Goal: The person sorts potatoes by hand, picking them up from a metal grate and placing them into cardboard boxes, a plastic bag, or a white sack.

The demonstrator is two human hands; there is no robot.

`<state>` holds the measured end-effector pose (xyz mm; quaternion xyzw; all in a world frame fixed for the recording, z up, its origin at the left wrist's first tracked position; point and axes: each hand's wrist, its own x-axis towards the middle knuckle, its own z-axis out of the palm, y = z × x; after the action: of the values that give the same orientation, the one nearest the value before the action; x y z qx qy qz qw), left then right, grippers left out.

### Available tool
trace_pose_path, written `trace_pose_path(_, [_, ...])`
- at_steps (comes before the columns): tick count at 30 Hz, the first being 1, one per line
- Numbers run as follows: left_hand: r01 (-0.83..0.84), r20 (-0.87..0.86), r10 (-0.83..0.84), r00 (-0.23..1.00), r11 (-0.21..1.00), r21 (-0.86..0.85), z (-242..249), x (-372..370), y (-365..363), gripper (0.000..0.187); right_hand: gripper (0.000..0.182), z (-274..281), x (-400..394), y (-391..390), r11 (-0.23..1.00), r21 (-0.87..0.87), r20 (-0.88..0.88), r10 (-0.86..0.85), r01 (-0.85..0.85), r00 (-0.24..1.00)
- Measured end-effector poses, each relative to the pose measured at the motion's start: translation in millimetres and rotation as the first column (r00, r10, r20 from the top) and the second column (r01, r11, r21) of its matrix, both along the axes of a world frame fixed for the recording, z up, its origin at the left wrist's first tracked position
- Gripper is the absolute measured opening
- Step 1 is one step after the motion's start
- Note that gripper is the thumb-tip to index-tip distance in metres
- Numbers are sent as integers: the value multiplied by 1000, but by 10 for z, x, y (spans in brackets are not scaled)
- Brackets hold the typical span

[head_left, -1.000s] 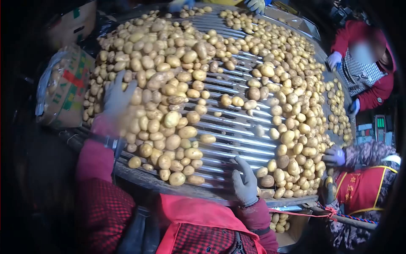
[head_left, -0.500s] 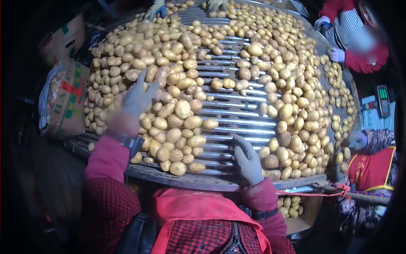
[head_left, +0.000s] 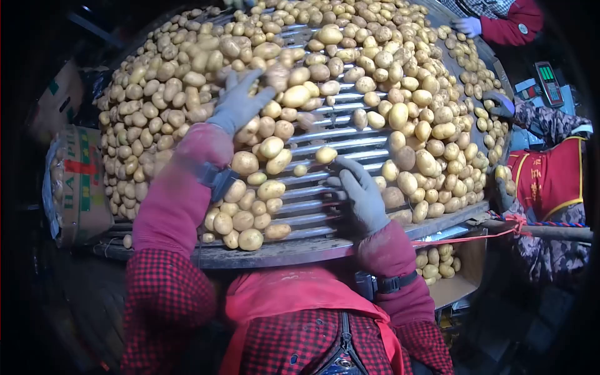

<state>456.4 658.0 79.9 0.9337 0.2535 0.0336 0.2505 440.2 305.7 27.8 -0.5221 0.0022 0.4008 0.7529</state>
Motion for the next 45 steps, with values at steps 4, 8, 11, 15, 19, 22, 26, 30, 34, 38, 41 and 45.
trace_pose_path(4, [95, -228, -28, 973, 953, 289, 89, -128, -733, 88, 44, -14, 48, -31, 995, -15, 79, -97, 98, 992])
trace_pose_path(8, [223, -97, -201, 975, 914, 339, -143, -354, -1253, 91, 46, 61, 54, -70, 971, -11, 117, -235, 238, 965])
trace_pose_path(11, [395, -259, -310, 915, 825, 405, -46, -476, -1394, 77, 47, 63, 45, -72, 959, 30, 121, -282, 280, 952])
trace_pose_path(15, [467, -172, -436, 883, 783, 410, 35, -666, -1538, 61, 47, 89, 50, -63, 948, 50, 116, -318, 314, 941])
trace_pose_path(19, [593, -80, -594, 800, 765, 253, 113, -959, -1881, 61, 46, -23, 63, -101, 958, 61, 152, -286, 280, 946])
trace_pose_path(22, [705, -87, -732, 676, 608, 365, 35, -1253, -2166, 52, 46, -13, 44, -104, 955, 84, 128, -293, 284, 947])
trace_pose_path(26, [841, 59, -844, 533, 537, 74, -254, -1370, -2083, 36, 46, -39, 44, -117, 953, 94, 110, -298, 289, 948])
trace_pose_path(30, [678, 231, -671, 705, 733, 58, 270, -1025, -1410, 39, 49, 83, 38, -113, 955, 67, 117, -295, 289, 948])
trace_pose_path(34, [311, 182, -405, 896, 865, 395, -63, -492, -721, 40, 52, 75, 71, -136, 950, 98, 80, -305, 297, 949])
trace_pose_path(38, [395, -231, -327, 916, 829, 395, -211, -118, -512, 39, 56, 35, 116, -168, 932, 185, -14, -313, 310, 950])
trace_pose_path(41, [287, -282, -251, 926, 954, 92, 190, -187, -659, 48, 60, 35, 83, -201, 922, 267, -107, -262, 282, 959])
trace_pose_path(45, [529, 235, -479, 846, 809, -255, 166, -359, -1253, 51, 64, 164, 4, -111, 873, 421, -263, -144, 247, 954])
